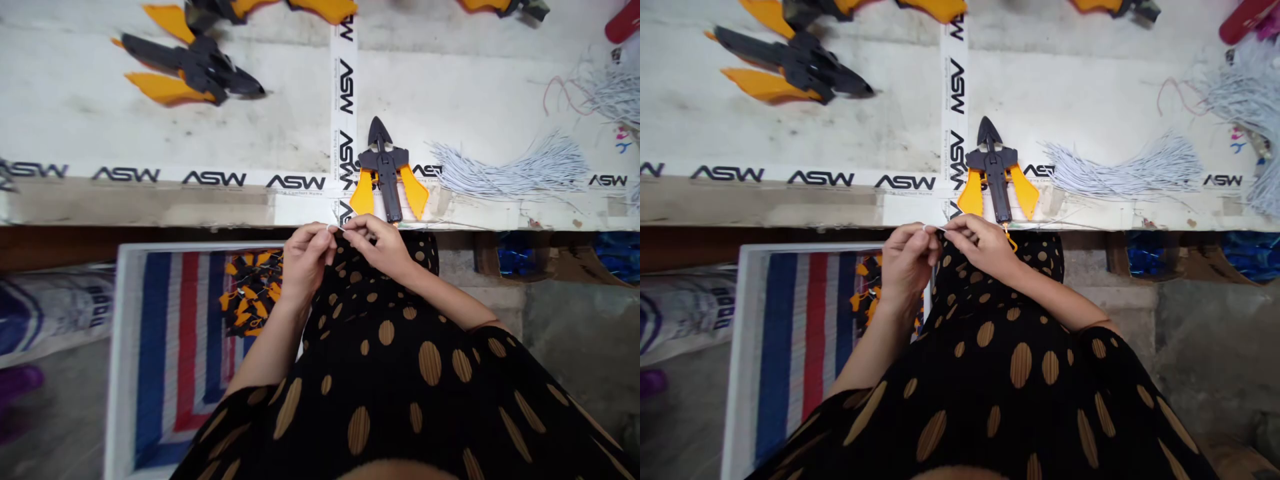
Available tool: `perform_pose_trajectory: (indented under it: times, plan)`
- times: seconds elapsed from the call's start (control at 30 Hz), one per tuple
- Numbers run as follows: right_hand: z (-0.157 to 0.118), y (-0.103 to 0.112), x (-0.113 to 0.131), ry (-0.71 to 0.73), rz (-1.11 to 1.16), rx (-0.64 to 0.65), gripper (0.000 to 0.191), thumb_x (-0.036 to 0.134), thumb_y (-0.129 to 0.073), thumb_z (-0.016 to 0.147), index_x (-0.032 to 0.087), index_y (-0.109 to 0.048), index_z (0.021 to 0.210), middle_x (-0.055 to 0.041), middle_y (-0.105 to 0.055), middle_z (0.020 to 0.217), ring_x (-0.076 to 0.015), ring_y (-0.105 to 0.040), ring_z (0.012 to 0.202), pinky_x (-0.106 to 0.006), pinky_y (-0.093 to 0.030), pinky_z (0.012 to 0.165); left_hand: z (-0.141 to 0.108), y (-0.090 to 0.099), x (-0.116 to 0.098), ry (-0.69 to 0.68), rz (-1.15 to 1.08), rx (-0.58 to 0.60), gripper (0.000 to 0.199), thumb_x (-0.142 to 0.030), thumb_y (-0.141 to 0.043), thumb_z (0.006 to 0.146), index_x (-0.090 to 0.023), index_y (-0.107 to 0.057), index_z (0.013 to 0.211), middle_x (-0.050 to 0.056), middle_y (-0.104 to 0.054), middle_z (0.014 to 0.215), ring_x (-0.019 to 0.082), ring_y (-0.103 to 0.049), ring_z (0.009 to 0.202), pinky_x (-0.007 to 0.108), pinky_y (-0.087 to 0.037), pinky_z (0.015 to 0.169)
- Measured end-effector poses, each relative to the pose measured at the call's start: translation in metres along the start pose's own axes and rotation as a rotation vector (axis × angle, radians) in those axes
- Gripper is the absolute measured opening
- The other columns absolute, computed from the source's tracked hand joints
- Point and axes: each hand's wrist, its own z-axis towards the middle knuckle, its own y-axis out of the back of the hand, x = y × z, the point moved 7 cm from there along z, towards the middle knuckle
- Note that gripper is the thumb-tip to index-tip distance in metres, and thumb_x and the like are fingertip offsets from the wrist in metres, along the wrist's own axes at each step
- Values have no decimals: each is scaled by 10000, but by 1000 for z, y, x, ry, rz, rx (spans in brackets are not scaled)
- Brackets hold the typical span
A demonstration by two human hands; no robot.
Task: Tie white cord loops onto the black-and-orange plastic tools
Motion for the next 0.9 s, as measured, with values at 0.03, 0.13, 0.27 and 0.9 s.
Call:
perform_pose_trajectory:
  times: [0.03,0.13,0.27,0.9]
  plan:
    - [0,0,-5,-64,74,-4,226,402,-623,954,189,-663,1017,-10,-693,910,-102,-623,737,-225,-517,689,2,-1,-4,-73,88,-25,240,-455,-763,859,-215,-758,867,-26,-619,661,62,-458,425,205,-348,424]
    - [-1,1,-15,-218,258,29,315,482,-678,889,193,-650,1013,2,-672,883,-96,-600,697,-221,-517,629,3,-8,-23,-407,490,-26,114,-326,-718,919,-237,-787,923,9,-704,805,108,-605,624,236,-477,612]
    - [-2,6,-19,-347,384,75,413,551,-760,789,186,-657,955,11,-656,828,-78,-540,620,-218,-503,574,-5,-21,-36,-891,949,157,191,-185,-717,903,-290,-780,1050,23,-752,872,136,-657,738,249,-457,668]
    - [-5,13,12,100,-132,106,177,338,-457,1002,216,-542,906,-33,-604,873,-154,-584,815,-289,-467,762,1,-25,21,210,121,236,400,-562,-703,861,-191,-607,747,-21,-524,576,118,-467,496,251,-392,510]
